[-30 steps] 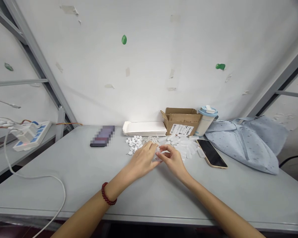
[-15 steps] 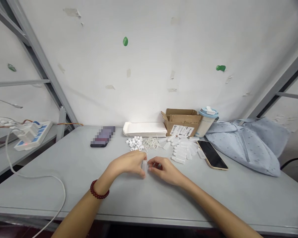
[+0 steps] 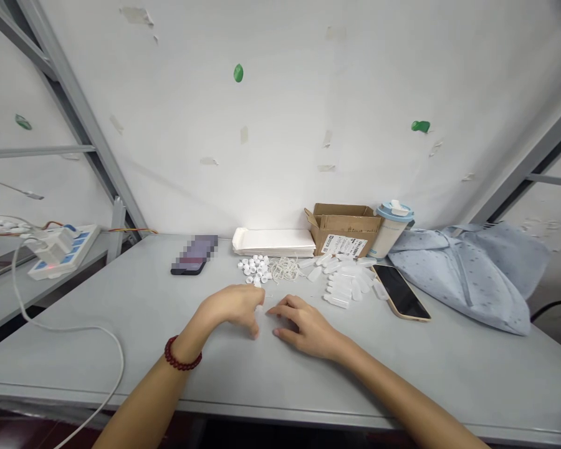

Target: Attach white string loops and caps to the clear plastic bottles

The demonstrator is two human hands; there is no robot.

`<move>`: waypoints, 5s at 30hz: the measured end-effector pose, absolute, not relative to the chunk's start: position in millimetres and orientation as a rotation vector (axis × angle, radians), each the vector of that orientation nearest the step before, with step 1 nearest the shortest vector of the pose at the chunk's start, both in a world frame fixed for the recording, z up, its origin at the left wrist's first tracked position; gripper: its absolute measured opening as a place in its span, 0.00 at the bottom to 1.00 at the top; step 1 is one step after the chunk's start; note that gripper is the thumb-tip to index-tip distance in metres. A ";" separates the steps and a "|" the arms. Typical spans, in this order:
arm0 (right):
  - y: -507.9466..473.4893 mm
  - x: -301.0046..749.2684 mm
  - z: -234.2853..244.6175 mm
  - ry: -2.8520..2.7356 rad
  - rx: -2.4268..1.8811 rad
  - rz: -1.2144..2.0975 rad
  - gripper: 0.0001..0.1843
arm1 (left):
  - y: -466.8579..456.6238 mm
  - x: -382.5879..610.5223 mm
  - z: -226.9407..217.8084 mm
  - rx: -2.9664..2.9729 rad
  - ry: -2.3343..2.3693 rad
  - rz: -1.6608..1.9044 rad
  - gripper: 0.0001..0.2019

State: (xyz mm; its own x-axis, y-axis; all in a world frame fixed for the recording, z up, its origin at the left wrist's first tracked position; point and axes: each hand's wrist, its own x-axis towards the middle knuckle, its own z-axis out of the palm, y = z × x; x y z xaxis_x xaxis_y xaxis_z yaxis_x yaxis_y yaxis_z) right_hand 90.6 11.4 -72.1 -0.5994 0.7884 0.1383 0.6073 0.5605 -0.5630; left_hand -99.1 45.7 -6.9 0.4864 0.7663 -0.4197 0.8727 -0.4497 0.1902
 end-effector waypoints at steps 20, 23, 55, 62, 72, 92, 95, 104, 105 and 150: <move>9.2 85.6 -72.1 -2.489 -0.901 0.615 0.21 | 47.8 -103.5 -2.9 2.312 1.412 -0.337 0.33; 9.4 86.2 -72.1 -2.484 -0.893 0.612 0.21 | 47.8 -103.3 -2.3 2.317 1.405 -0.335 0.33; 37.1 156.2 -34.8 -2.426 -1.777 0.288 0.14 | 89.0 -78.8 -68.3 2.686 1.349 0.442 0.20; 38.1 163.6 -36.8 -2.430 -1.804 0.298 0.20 | 89.8 -78.1 -64.9 2.616 1.367 0.548 0.23; 38.2 161.3 -36.0 -2.454 -1.864 0.292 0.22 | 92.0 -77.1 -67.4 2.467 1.316 0.866 0.28; 35.0 143.6 -43.5 -2.407 -1.524 0.172 0.14 | 91.5 -77.5 -56.0 2.180 1.282 0.802 0.30; 35.8 142.3 -44.0 -2.369 -1.480 0.161 0.13 | 87.7 -77.2 -48.1 1.999 1.251 0.804 0.30; 35.2 140.2 -46.9 -2.345 -1.396 0.146 0.12 | 85.5 -81.3 -45.0 1.395 0.831 0.922 0.24; 35.2 140.1 -47.2 -2.347 -1.392 0.146 0.12 | 85.6 -81.4 -44.9 1.351 0.790 0.923 0.24; 27.8 116.7 -49.7 -1.566 -1.104 0.983 0.15 | 45.4 -48.8 -39.0 2.057 0.891 1.314 0.08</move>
